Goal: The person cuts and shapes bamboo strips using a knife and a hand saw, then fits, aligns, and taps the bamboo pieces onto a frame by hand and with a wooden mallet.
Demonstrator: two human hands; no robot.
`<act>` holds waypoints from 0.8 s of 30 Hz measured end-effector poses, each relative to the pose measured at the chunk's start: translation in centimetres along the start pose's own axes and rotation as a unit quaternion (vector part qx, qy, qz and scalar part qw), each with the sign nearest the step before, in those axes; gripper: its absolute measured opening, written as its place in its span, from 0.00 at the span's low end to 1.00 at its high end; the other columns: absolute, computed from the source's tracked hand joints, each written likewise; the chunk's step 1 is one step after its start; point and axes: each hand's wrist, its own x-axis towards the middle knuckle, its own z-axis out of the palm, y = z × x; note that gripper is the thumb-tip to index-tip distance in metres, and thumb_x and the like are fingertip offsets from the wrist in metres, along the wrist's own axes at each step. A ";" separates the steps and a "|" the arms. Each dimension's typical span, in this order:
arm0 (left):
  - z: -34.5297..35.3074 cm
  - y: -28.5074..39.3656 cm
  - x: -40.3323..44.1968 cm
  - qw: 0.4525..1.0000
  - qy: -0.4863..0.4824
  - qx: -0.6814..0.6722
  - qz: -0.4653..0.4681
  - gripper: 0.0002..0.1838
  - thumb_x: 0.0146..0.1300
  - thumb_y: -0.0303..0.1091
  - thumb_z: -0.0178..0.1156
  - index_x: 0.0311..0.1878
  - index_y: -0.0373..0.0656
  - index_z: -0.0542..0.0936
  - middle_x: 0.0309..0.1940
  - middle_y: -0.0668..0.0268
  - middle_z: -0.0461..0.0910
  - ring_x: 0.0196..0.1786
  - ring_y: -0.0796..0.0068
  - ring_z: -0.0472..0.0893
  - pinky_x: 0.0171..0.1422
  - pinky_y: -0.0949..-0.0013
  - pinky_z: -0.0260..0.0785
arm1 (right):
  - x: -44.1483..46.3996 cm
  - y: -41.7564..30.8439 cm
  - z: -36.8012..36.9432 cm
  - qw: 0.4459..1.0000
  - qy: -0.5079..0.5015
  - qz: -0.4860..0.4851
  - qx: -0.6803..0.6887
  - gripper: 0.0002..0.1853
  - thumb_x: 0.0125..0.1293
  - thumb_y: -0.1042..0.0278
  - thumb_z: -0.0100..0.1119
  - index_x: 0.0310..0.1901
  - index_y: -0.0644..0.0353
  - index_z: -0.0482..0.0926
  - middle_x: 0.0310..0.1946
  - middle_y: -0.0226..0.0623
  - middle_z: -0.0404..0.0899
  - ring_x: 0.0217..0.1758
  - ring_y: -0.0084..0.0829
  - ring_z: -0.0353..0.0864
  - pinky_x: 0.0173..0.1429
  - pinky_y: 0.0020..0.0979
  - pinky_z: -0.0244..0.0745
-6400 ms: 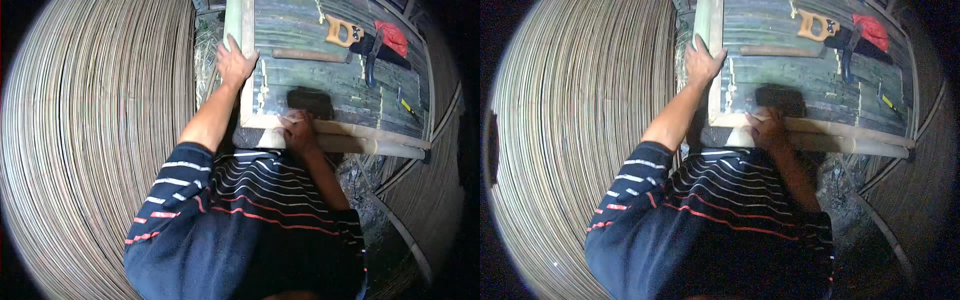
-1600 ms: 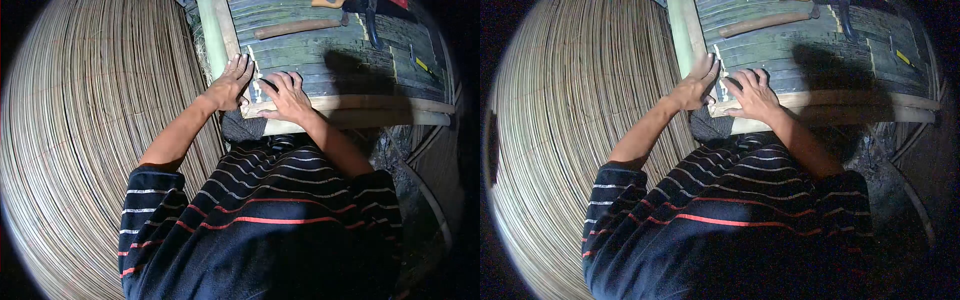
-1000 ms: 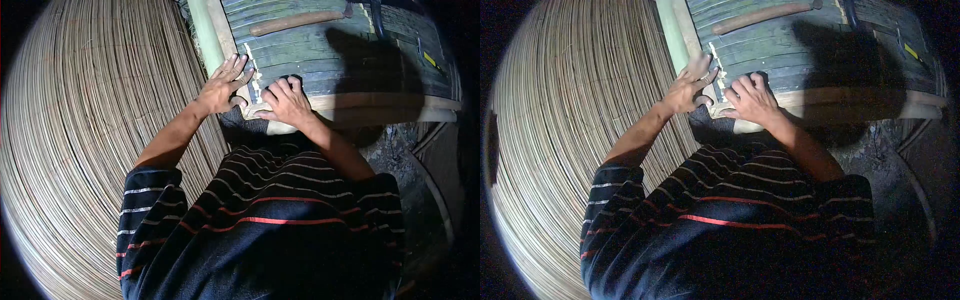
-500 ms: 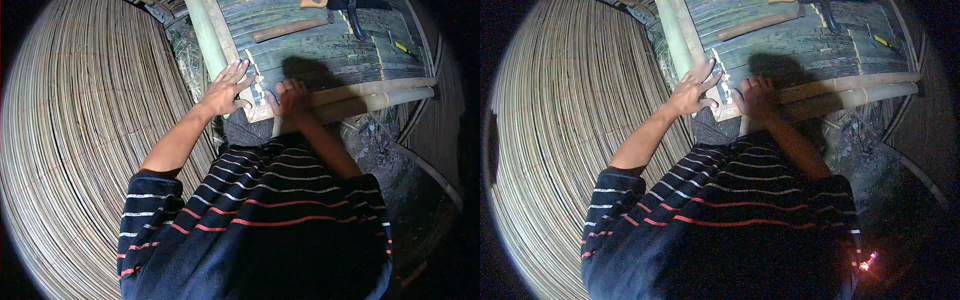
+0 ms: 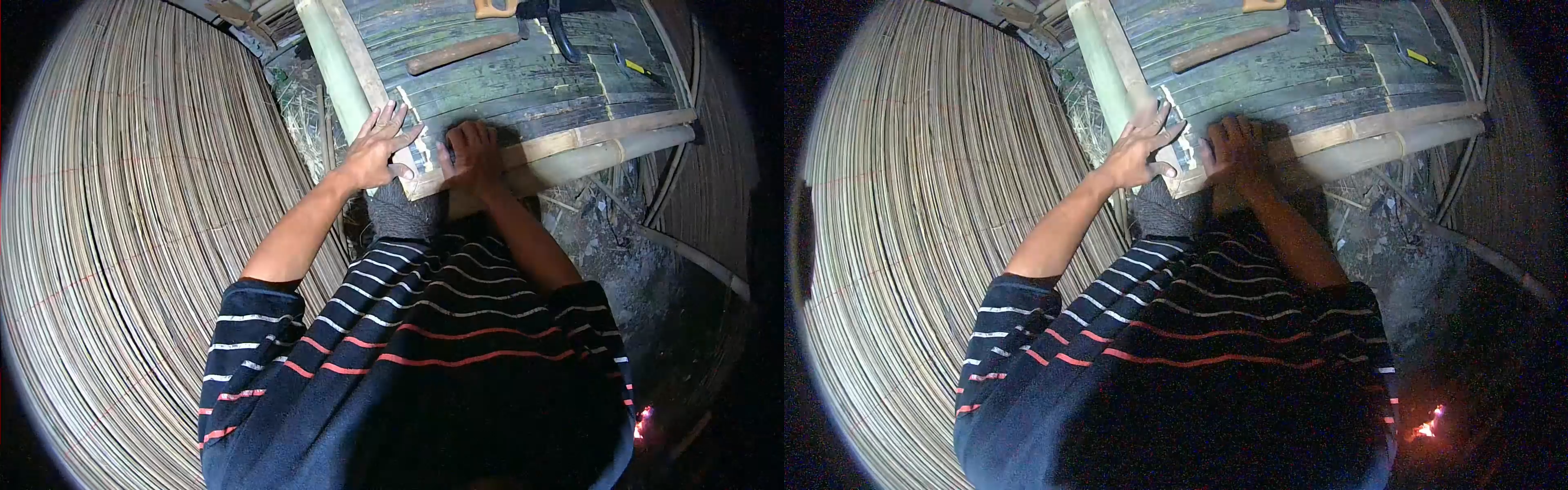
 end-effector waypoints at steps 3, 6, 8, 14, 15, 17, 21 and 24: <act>0.0 -0.1 -0.1 1.000 -0.003 0.001 -0.002 0.53 0.48 0.46 0.80 0.80 0.58 0.68 0.85 0.50 0.50 0.87 0.46 0.45 0.90 0.45 0.36 | -0.1 0.0 0.1 1.000 0.014 -0.010 -0.001 0.14 0.58 0.58 0.69 0.39 0.55 0.77 0.40 0.42 0.75 0.47 0.48 0.76 0.53 0.51 0.69; 0.0 -0.1 0.1 1.000 -0.003 -0.001 0.006 0.53 0.47 0.46 0.80 0.80 0.57 0.68 0.85 0.49 0.50 0.87 0.45 0.45 0.90 0.45 0.36 | -0.1 0.3 0.3 1.000 -0.012 0.000 0.015 0.16 0.58 0.59 0.70 0.41 0.56 0.76 0.40 0.47 0.73 0.48 0.52 0.74 0.51 0.56 0.68; -0.1 0.2 0.1 1.000 -0.011 -0.004 -0.010 0.52 0.48 0.43 0.81 0.80 0.58 0.69 0.85 0.49 0.50 0.88 0.48 0.45 0.90 0.48 0.36 | 0.1 0.3 -0.2 0.998 0.023 -0.039 0.040 0.17 0.57 0.61 0.71 0.41 0.56 0.73 0.39 0.47 0.71 0.46 0.51 0.74 0.50 0.54 0.68; 0.7 1.0 -1.1 0.995 0.063 -0.014 -0.074 0.55 0.48 0.42 0.81 0.81 0.56 0.65 0.83 0.40 0.49 0.87 0.42 0.45 0.89 0.49 0.42 | 0.3 0.3 -0.3 0.993 0.075 -0.080 0.051 0.17 0.58 0.63 0.71 0.40 0.57 0.71 0.37 0.45 0.68 0.42 0.49 0.70 0.46 0.53 0.64; 0.7 1.1 -1.3 0.993 0.076 -0.016 -0.087 0.55 0.48 0.43 0.81 0.81 0.56 0.65 0.83 0.39 0.49 0.86 0.42 0.46 0.89 0.49 0.43 | 0.3 0.2 -0.4 0.992 0.074 -0.082 0.056 0.17 0.58 0.63 0.71 0.40 0.57 0.71 0.37 0.45 0.68 0.42 0.49 0.70 0.46 0.53 0.64; 0.7 1.2 -1.6 0.992 0.087 -0.020 -0.092 0.56 0.47 0.40 0.81 0.82 0.56 0.64 0.84 0.39 0.46 0.85 0.38 0.48 0.88 0.47 0.44 | 0.4 0.3 -0.6 0.992 0.066 -0.090 0.067 0.16 0.59 0.65 0.70 0.40 0.57 0.71 0.36 0.45 0.67 0.41 0.48 0.70 0.45 0.53 0.64; 0.5 1.1 -0.9 0.998 0.048 0.001 -0.027 0.53 0.49 0.35 0.79 0.81 0.59 0.65 0.84 0.48 0.50 0.87 0.45 0.46 0.90 0.48 0.38 | 0.6 0.1 -1.2 0.994 0.031 -0.084 0.065 0.14 0.61 0.67 0.67 0.41 0.57 0.71 0.36 0.45 0.68 0.41 0.49 0.70 0.46 0.53 0.65; 1.1 0.8 -0.2 0.999 -0.033 -0.007 0.000 0.52 0.50 0.32 0.78 0.80 0.60 0.67 0.84 0.55 0.54 0.87 0.49 0.46 0.90 0.45 0.35 | 0.2 0.5 -0.1 0.994 0.042 -0.079 0.066 0.10 0.64 0.69 0.64 0.40 0.58 0.71 0.36 0.46 0.69 0.41 0.49 0.71 0.46 0.53 0.65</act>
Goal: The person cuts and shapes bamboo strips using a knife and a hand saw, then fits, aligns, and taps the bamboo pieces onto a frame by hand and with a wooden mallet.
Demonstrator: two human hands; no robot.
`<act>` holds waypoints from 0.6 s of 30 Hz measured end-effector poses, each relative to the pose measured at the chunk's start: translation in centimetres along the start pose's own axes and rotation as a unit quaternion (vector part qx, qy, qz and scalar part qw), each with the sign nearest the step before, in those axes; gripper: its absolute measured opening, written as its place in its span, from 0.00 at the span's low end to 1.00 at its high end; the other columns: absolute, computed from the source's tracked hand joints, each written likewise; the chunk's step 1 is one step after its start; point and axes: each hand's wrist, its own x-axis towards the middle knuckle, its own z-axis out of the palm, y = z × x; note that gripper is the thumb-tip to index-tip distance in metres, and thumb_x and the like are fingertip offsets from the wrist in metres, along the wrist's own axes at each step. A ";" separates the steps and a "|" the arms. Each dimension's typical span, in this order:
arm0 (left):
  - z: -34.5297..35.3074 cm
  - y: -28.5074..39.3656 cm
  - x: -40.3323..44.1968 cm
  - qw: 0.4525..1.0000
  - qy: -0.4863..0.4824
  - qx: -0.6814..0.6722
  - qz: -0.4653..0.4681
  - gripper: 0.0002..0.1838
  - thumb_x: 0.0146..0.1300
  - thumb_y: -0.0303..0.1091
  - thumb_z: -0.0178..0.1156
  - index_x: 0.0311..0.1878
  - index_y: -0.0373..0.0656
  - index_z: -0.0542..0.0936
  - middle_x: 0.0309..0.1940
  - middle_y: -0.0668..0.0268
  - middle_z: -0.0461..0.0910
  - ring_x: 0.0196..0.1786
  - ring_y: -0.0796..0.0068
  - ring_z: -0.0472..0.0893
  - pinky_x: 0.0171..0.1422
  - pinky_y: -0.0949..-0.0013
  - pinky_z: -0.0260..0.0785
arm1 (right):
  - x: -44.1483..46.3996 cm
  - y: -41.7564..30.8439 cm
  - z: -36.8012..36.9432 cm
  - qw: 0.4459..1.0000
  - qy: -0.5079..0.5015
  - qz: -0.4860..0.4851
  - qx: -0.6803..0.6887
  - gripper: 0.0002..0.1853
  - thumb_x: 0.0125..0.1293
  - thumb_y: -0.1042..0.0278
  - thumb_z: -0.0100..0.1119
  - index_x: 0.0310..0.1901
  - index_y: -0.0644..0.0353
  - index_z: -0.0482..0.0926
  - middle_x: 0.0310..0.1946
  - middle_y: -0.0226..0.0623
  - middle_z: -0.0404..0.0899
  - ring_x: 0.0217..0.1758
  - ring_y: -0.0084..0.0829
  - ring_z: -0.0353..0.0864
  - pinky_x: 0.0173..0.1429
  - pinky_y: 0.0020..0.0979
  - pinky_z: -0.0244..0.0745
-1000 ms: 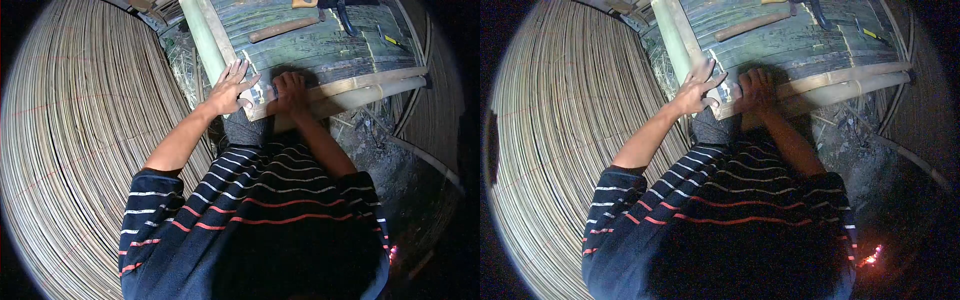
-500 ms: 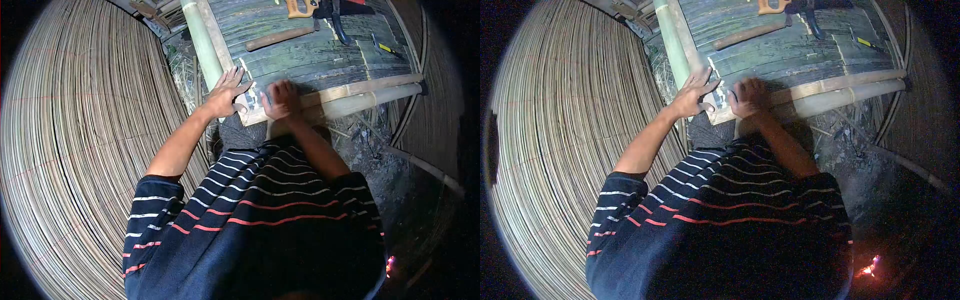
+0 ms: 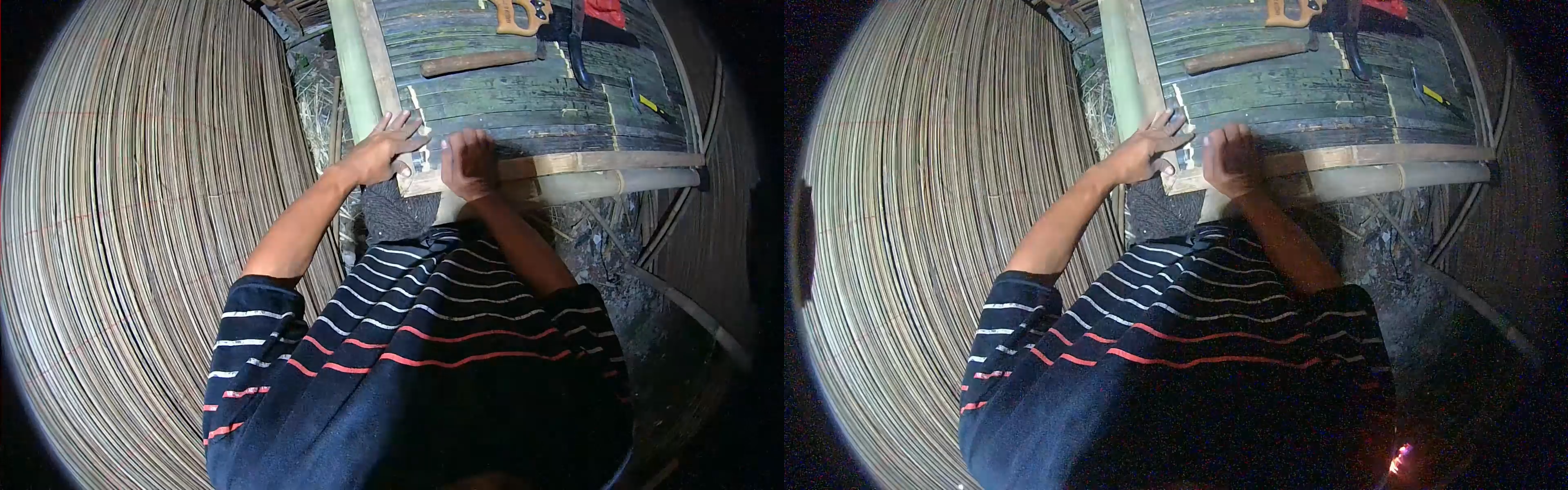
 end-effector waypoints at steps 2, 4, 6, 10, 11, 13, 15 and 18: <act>0.4 0.1 0.2 0.994 0.019 -0.100 -0.033 0.48 0.51 0.29 0.76 0.78 0.59 0.70 0.84 0.59 0.56 0.88 0.51 0.44 0.90 0.43 0.32 | -0.2 0.7 1.1 0.998 0.053 -0.013 -0.016 0.07 0.68 0.72 0.59 0.41 0.60 0.71 0.38 0.47 0.71 0.42 0.50 0.71 0.47 0.54 0.65; 0.6 0.4 0.3 0.995 0.013 -0.085 -0.044 0.47 0.52 0.26 0.75 0.78 0.60 0.71 0.83 0.59 0.56 0.88 0.52 0.43 0.90 0.43 0.31 | -0.4 1.6 1.6 0.997 0.069 -0.025 -0.013 0.06 0.69 0.72 0.58 0.42 0.60 0.72 0.38 0.48 0.72 0.42 0.51 0.72 0.47 0.54 0.65; 0.5 0.3 0.2 0.995 0.012 -0.087 -0.050 0.44 0.53 0.23 0.73 0.76 0.56 0.73 0.84 0.57 0.56 0.88 0.53 0.44 0.91 0.45 0.32 | -0.5 1.6 1.9 0.995 0.088 -0.041 -0.011 0.05 0.71 0.72 0.56 0.43 0.61 0.72 0.39 0.48 0.73 0.42 0.52 0.72 0.48 0.54 0.66; 0.6 0.5 0.2 0.998 -0.005 -0.060 -0.033 0.42 0.59 0.44 0.73 0.78 0.57 0.71 0.84 0.51 0.53 0.88 0.47 0.40 0.90 0.44 0.29 | -0.2 0.8 2.2 0.987 0.113 0.107 0.039 0.06 0.73 0.69 0.55 0.45 0.61 0.73 0.38 0.49 0.74 0.42 0.54 0.73 0.50 0.54 0.66; 0.8 0.8 0.1 0.997 0.009 -0.066 -0.037 0.45 0.59 0.55 0.73 0.79 0.58 0.70 0.84 0.49 0.52 0.87 0.43 0.38 0.90 0.43 0.28 | -0.1 0.6 2.3 0.983 0.113 0.141 0.025 0.06 0.74 0.68 0.54 0.45 0.61 0.73 0.38 0.49 0.75 0.42 0.54 0.73 0.51 0.54 0.67; 1.4 1.9 0.3 0.998 0.025 -0.034 -0.051 0.47 0.58 0.63 0.71 0.79 0.56 0.70 0.83 0.45 0.51 0.87 0.39 0.37 0.89 0.43 0.28 | 0.0 0.4 1.8 0.985 0.109 0.131 0.010 0.08 0.74 0.72 0.54 0.49 0.65 0.71 0.40 0.51 0.75 0.42 0.54 0.73 0.50 0.53 0.68; 1.8 3.2 0.7 0.996 0.032 0.036 -0.072 0.57 0.53 0.71 0.70 0.82 0.55 0.64 0.81 0.33 0.50 0.85 0.29 0.35 0.88 0.41 0.29 | -0.4 0.5 2.0 0.987 0.103 0.121 -0.005 0.11 0.73 0.77 0.54 0.52 0.68 0.68 0.42 0.53 0.75 0.42 0.53 0.74 0.48 0.53 0.69; 2.6 4.2 1.2 0.991 0.091 0.006 -0.100 0.63 0.48 0.66 0.76 0.85 0.55 0.57 0.81 0.33 0.50 0.85 0.27 0.37 0.88 0.41 0.31 | -0.9 1.1 2.6 0.990 0.087 0.074 -0.077 0.12 0.72 0.77 0.55 0.54 0.66 0.68 0.45 0.53 0.74 0.43 0.53 0.74 0.48 0.53 0.69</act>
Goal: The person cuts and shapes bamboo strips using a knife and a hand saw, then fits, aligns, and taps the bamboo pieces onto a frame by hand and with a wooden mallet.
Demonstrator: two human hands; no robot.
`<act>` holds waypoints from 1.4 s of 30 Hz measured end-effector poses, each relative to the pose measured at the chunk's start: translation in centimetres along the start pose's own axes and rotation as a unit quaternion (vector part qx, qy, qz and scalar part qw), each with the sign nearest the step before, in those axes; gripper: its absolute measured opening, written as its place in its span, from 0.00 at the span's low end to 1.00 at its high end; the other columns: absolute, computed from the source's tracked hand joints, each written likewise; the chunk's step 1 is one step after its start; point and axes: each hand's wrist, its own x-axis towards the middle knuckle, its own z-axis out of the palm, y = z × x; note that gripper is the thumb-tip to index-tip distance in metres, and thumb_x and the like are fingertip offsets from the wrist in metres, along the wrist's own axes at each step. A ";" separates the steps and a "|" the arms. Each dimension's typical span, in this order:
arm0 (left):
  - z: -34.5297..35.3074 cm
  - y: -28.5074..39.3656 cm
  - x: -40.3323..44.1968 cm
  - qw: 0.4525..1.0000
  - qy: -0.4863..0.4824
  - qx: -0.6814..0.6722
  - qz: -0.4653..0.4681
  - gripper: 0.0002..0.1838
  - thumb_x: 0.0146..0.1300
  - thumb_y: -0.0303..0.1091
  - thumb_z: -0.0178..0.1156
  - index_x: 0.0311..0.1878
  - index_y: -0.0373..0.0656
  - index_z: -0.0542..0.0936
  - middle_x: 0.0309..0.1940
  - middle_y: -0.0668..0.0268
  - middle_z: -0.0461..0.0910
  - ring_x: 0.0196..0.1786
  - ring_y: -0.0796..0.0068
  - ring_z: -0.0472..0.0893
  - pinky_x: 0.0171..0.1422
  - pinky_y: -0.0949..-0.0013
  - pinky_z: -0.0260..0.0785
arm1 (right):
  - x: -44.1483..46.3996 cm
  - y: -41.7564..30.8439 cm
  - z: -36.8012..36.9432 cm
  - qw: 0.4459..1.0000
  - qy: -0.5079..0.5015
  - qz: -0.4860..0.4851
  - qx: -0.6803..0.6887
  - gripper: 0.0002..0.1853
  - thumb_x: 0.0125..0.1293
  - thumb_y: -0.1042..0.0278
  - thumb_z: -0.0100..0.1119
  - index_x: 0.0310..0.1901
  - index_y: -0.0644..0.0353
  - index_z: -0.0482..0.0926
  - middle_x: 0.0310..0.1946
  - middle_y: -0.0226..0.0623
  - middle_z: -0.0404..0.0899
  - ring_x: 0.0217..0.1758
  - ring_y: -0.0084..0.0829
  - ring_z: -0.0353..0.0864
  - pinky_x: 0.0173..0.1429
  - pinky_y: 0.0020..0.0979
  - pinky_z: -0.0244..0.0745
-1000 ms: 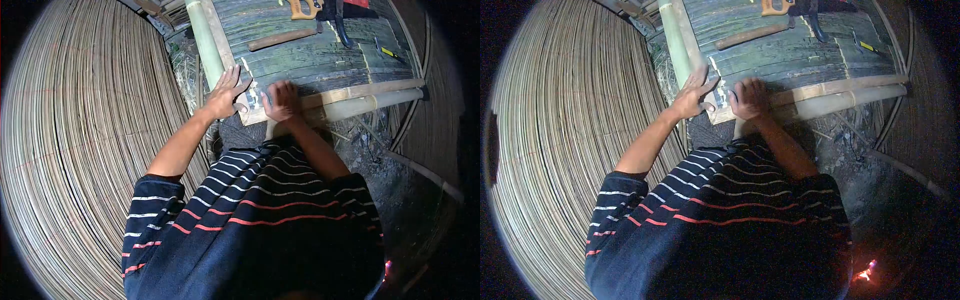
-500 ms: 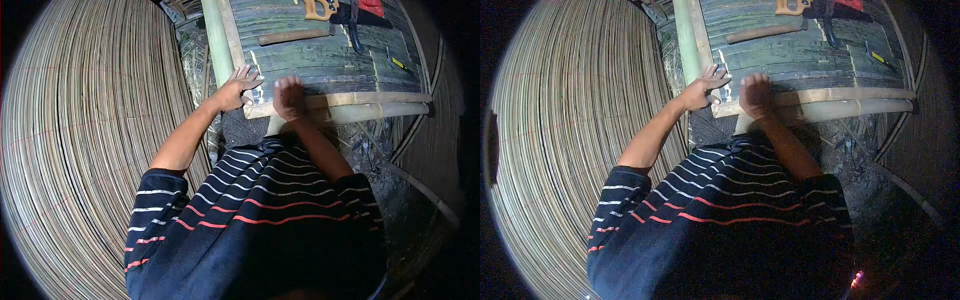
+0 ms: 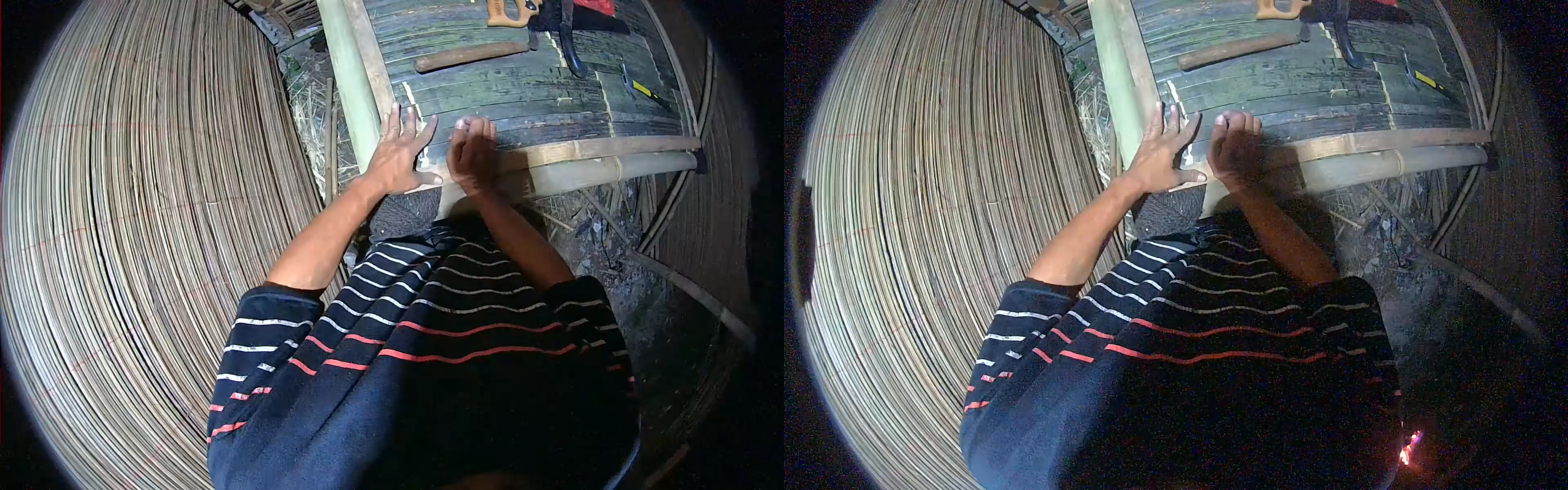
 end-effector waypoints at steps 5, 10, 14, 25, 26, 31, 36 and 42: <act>-0.8 -0.3 0.1 0.999 -0.026 -0.005 0.018 0.69 0.48 0.60 0.79 0.86 0.49 0.47 0.80 0.27 0.48 0.84 0.23 0.36 0.88 0.39 0.32 | 0.0 0.7 -0.2 0.997 -0.007 -0.057 0.047 0.12 0.71 0.74 0.59 0.53 0.65 0.70 0.45 0.53 0.76 0.44 0.53 0.76 0.48 0.52 0.71; -1.4 0.0 0.2 0.998 -0.051 -0.045 0.007 0.71 0.47 0.54 0.82 0.85 0.40 0.45 0.79 0.25 0.46 0.84 0.27 0.33 0.88 0.41 0.28 | 0.7 4.5 -5.7 0.989 -0.077 0.019 0.128 0.08 0.68 0.64 0.65 0.39 0.59 0.78 0.31 0.47 0.79 0.36 0.54 0.78 0.41 0.57 0.69; -0.9 -0.2 0.3 0.997 -0.054 -0.055 0.008 0.72 0.47 0.54 0.82 0.85 0.40 0.44 0.79 0.26 0.46 0.85 0.30 0.32 0.88 0.42 0.26 | -1.0 12.3 -11.3 0.979 -0.187 0.021 0.073 0.12 0.60 0.66 0.71 0.44 0.58 0.84 0.41 0.43 0.82 0.49 0.51 0.80 0.53 0.49 0.74; -1.5 0.8 1.1 0.995 -0.059 -0.085 -0.008 0.72 0.44 0.48 0.84 0.85 0.39 0.46 0.82 0.31 0.44 0.86 0.34 0.35 0.89 0.44 0.27 | -1.4 15.3 -13.4 0.954 -0.288 0.043 0.073 0.17 0.55 0.63 0.75 0.47 0.56 0.89 0.50 0.41 0.82 0.57 0.46 0.80 0.58 0.45 0.77; -1.9 1.3 1.0 0.993 -0.067 -0.097 -0.002 0.71 0.44 0.47 0.84 0.85 0.37 0.47 0.82 0.30 0.43 0.86 0.34 0.35 0.89 0.44 0.27 | -2.6 16.5 -12.8 0.956 -0.266 0.004 0.123 0.18 0.55 0.63 0.75 0.48 0.55 0.89 0.51 0.40 0.81 0.57 0.46 0.79 0.60 0.44 0.76; -1.9 1.6 0.8 0.997 -0.056 -0.045 -0.021 0.72 0.44 0.49 0.84 0.85 0.37 0.48 0.82 0.30 0.43 0.86 0.34 0.35 0.88 0.42 0.29 | -1.4 14.9 -13.8 0.958 -0.246 0.038 0.139 0.17 0.54 0.64 0.76 0.47 0.55 0.89 0.50 0.39 0.79 0.58 0.44 0.75 0.65 0.42 0.71; -1.7 1.8 0.9 0.995 -0.069 -0.057 -0.047 0.73 0.42 0.45 0.86 0.85 0.38 0.47 0.82 0.30 0.43 0.86 0.34 0.34 0.88 0.43 0.30 | -1.7 14.9 -13.0 0.950 -0.232 0.088 0.191 0.14 0.52 0.62 0.76 0.41 0.56 0.89 0.46 0.37 0.79 0.57 0.41 0.74 0.66 0.41 0.67; -1.0 0.9 1.0 0.996 -0.050 -0.069 -0.021 0.69 0.45 0.39 0.82 0.84 0.36 0.46 0.83 0.36 0.49 0.86 0.36 0.39 0.89 0.48 0.30 | -1.7 16.8 -11.3 0.911 -0.290 0.182 0.229 0.10 0.53 0.63 0.77 0.31 0.56 0.85 0.33 0.38 0.81 0.42 0.42 0.80 0.49 0.44 0.76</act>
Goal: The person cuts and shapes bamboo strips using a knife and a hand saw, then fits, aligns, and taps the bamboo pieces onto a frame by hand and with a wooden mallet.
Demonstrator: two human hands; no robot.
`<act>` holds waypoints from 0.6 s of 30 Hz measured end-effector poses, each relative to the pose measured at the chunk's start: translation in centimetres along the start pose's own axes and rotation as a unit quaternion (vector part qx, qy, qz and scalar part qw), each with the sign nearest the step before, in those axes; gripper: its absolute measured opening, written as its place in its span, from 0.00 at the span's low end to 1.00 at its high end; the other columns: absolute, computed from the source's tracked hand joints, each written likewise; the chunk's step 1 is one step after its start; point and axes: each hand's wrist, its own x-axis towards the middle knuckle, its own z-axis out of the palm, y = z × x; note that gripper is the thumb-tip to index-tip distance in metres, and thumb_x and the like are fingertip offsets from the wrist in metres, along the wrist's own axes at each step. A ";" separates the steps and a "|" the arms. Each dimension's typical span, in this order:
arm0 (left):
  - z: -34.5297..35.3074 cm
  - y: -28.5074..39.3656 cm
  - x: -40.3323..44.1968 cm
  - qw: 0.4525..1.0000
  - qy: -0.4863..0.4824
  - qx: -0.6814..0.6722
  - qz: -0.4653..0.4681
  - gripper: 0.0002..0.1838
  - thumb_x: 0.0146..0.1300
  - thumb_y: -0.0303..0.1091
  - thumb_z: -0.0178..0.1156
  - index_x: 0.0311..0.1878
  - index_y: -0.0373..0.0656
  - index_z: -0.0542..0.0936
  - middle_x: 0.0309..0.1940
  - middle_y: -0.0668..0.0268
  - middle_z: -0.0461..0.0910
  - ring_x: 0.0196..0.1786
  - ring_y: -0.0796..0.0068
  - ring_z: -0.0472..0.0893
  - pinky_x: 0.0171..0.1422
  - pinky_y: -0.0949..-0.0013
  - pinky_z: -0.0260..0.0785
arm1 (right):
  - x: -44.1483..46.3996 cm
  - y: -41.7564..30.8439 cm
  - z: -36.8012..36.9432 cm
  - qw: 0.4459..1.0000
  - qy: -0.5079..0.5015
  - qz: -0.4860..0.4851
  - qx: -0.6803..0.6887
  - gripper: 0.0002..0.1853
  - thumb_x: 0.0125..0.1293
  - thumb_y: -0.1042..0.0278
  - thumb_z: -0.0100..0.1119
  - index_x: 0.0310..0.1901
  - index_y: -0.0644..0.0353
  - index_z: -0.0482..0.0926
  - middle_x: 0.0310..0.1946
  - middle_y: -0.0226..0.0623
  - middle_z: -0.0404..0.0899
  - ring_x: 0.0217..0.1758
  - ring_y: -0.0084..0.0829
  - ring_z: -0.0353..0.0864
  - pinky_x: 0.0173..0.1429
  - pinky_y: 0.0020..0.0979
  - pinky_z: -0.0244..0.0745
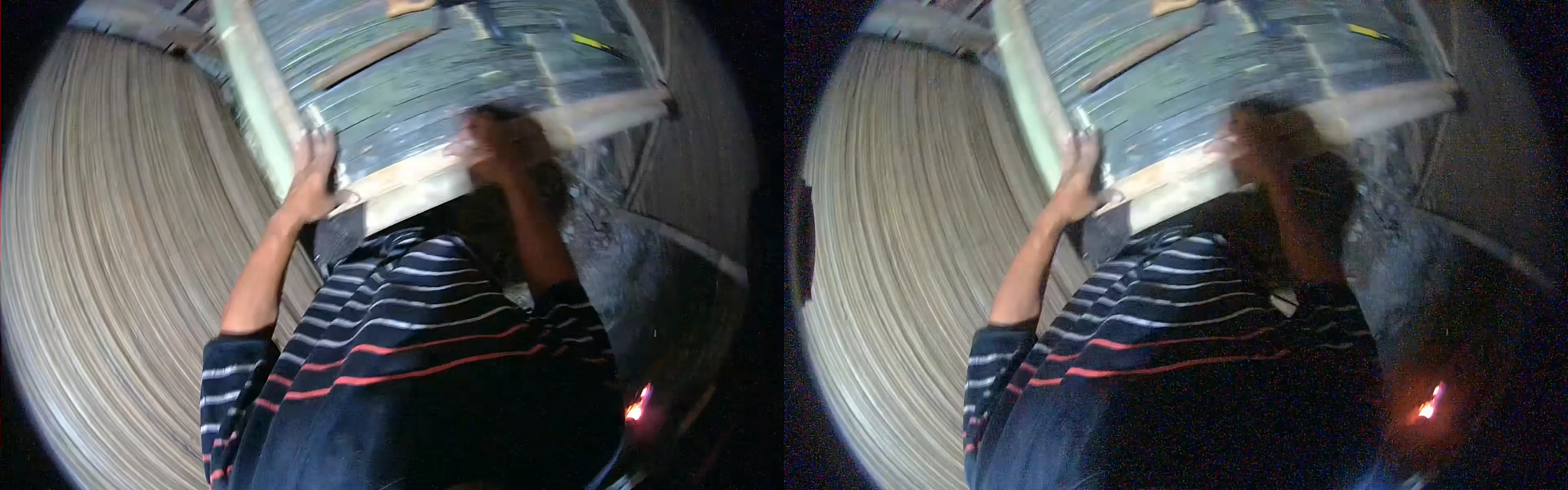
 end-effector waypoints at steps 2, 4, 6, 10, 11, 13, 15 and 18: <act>-0.2 0.1 -0.1 1.000 -0.006 0.021 -0.012 0.72 0.45 0.44 0.83 0.85 0.38 0.43 0.82 0.33 0.46 0.86 0.34 0.37 0.89 0.47 0.30 | 2.8 -2.9 -0.5 0.984 -0.007 -0.054 -0.172 0.13 0.61 0.60 0.74 0.29 0.59 0.83 0.30 0.42 0.80 0.37 0.45 0.80 0.45 0.45 0.75; -0.4 0.0 -0.1 0.999 -0.013 0.038 -0.027 0.73 0.45 0.50 0.84 0.85 0.40 0.44 0.82 0.32 0.46 0.86 0.33 0.36 0.89 0.46 0.31 | 4.6 -4.5 1.9 0.980 0.020 -0.088 -0.177 0.14 0.62 0.56 0.74 0.35 0.58 0.84 0.37 0.40 0.80 0.42 0.45 0.80 0.47 0.46 0.74; -0.4 0.2 -0.1 0.998 -0.019 0.040 -0.035 0.73 0.44 0.51 0.84 0.85 0.40 0.44 0.82 0.33 0.46 0.86 0.33 0.34 0.89 0.45 0.32 | 6.2 -6.1 4.0 0.935 0.200 -0.194 -0.220 0.17 0.63 0.54 0.74 0.46 0.54 0.83 0.47 0.38 0.80 0.50 0.46 0.78 0.51 0.48 0.72; -0.6 0.2 0.0 0.997 -0.036 0.037 -0.052 0.73 0.44 0.53 0.84 0.85 0.39 0.44 0.82 0.34 0.45 0.86 0.33 0.32 0.89 0.45 0.31 | 6.0 -5.5 7.0 0.915 0.219 -0.221 -0.256 0.32 0.57 0.49 0.79 0.58 0.53 0.77 0.55 0.47 0.73 0.57 0.52 0.74 0.62 0.58 0.70; -0.5 0.1 -0.1 0.998 -0.029 0.029 -0.043 0.74 0.44 0.53 0.84 0.85 0.39 0.44 0.83 0.34 0.44 0.86 0.33 0.32 0.89 0.45 0.31 | 5.9 -5.4 7.4 0.917 0.214 -0.221 -0.253 0.32 0.57 0.49 0.79 0.58 0.53 0.77 0.55 0.47 0.73 0.57 0.52 0.74 0.62 0.58 0.70; -0.5 -0.1 0.0 0.998 -0.030 0.032 -0.033 0.72 0.48 0.53 0.82 0.85 0.38 0.42 0.84 0.37 0.41 0.86 0.37 0.30 0.90 0.45 0.28 | 5.9 -5.5 7.6 0.912 0.247 -0.203 -0.255 0.34 0.56 0.49 0.80 0.58 0.57 0.76 0.55 0.51 0.72 0.58 0.53 0.74 0.62 0.58 0.70; -1.0 -0.2 0.0 0.998 -0.046 0.031 -0.036 0.70 0.51 0.53 0.80 0.85 0.39 0.41 0.84 0.38 0.40 0.86 0.39 0.29 0.90 0.45 0.27 | 5.6 -5.8 7.8 0.915 0.255 -0.183 -0.255 0.31 0.59 0.49 0.78 0.58 0.57 0.78 0.55 0.48 0.74 0.58 0.50 0.74 0.63 0.54 0.70; -1.8 -0.3 0.1 0.994 -0.084 0.026 -0.057 0.61 0.63 0.49 0.72 0.86 0.44 0.39 0.85 0.42 0.37 0.87 0.47 0.27 0.90 0.47 0.25 | 5.0 -6.2 8.0 0.911 0.269 -0.148 -0.274 0.28 0.64 0.47 0.74 0.58 0.57 0.80 0.54 0.45 0.75 0.58 0.48 0.75 0.64 0.50 0.70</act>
